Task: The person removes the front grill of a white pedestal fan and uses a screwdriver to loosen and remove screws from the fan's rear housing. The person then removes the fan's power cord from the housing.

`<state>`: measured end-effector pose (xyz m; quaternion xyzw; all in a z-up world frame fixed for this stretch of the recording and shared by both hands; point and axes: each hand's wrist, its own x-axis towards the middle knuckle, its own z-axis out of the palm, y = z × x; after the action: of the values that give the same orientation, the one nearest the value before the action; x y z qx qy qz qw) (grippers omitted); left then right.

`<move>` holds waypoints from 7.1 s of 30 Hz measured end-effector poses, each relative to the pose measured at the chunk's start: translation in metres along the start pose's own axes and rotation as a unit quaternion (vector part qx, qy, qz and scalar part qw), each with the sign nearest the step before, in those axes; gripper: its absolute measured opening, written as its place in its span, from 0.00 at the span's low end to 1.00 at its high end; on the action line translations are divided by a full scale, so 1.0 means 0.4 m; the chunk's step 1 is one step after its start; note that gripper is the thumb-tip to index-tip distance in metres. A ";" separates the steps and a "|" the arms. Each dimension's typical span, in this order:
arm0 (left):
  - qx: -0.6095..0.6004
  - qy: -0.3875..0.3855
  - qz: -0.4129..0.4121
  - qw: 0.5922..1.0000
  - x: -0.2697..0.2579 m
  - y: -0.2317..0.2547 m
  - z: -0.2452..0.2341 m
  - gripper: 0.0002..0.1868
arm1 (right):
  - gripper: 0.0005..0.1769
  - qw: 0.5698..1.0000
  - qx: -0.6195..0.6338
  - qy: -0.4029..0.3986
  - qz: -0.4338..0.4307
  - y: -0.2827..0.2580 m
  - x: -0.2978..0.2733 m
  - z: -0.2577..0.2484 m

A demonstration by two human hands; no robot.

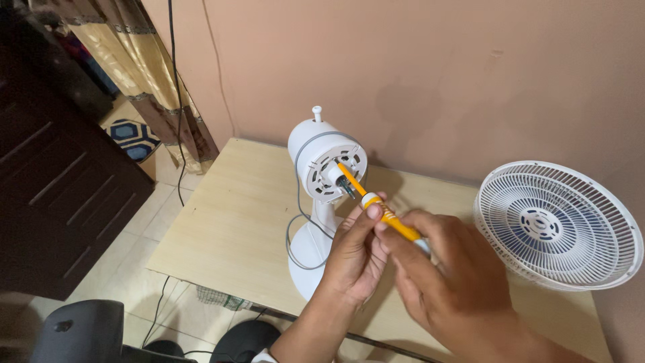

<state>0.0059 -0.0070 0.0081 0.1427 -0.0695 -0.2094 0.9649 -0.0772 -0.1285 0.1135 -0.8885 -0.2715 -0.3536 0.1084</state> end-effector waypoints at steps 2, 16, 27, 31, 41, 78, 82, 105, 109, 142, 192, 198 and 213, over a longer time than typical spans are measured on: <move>0.003 0.003 -0.006 1.000 -0.004 0.005 0.011 0.21 | 0.31 0.999 0.019 0.029 0.013 -0.002 -0.005 -0.005; -0.043 -0.041 -0.056 0.997 -0.006 0.003 0.027 0.23 | 0.24 0.998 -0.053 0.010 -0.016 -0.007 0.016 -0.026; -0.011 -0.072 -0.056 0.996 -0.020 0.010 0.013 0.25 | 0.42 0.952 -0.026 -0.102 0.288 -0.013 -0.010 -0.009; 0.001 -0.067 -0.053 0.996 -0.017 0.016 0.038 0.29 | 0.27 0.980 -0.004 -0.042 0.194 -0.002 -0.009 -0.012; 0.009 -0.048 -0.066 0.997 -0.018 0.016 0.001 0.18 | 0.31 0.995 -0.006 -0.017 0.098 -0.015 -0.011 -0.015; 0.030 -0.033 -0.060 0.997 -0.011 0.032 -0.006 0.23 | 0.23 0.972 0.044 0.017 0.229 0.010 -0.036 0.026; 0.231 0.004 -0.049 0.972 0.020 0.008 -0.155 0.18 | 0.25 0.976 0.068 0.030 0.204 0.016 -0.035 0.028; 0.728 0.326 0.348 0.493 0.057 -0.153 -0.688 0.26 | 0.27 0.966 0.223 0.039 0.122 0.094 -0.047 0.058; 0.577 0.286 0.304 0.702 0.081 -0.107 -0.647 0.12 | 0.27 0.966 0.231 0.036 0.108 0.106 -0.042 0.059; 0.715 0.024 0.349 0.605 0.377 0.519 0.245 0.09 | 0.24 0.957 0.274 0.023 0.094 0.166 -0.040 0.064; 0.825 -0.232 0.286 0.428 0.049 0.006 0.452 0.18 | 0.13 0.959 0.263 -0.033 0.101 0.176 -0.034 0.073; 0.709 -0.131 0.431 0.543 -0.056 0.033 0.368 0.14 | 0.35 0.980 0.154 0.119 -0.042 0.169 -0.021 0.057; 0.586 -0.026 0.257 0.768 -0.021 -0.145 0.010 0.22 | 0.48 0.942 0.311 0.006 0.130 0.158 -0.054 0.087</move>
<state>-0.0246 -0.0550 -0.0065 0.6521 -0.2379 0.1244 0.7090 -0.0350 -0.1763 0.0735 -0.8361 -0.2497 -0.2399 0.4255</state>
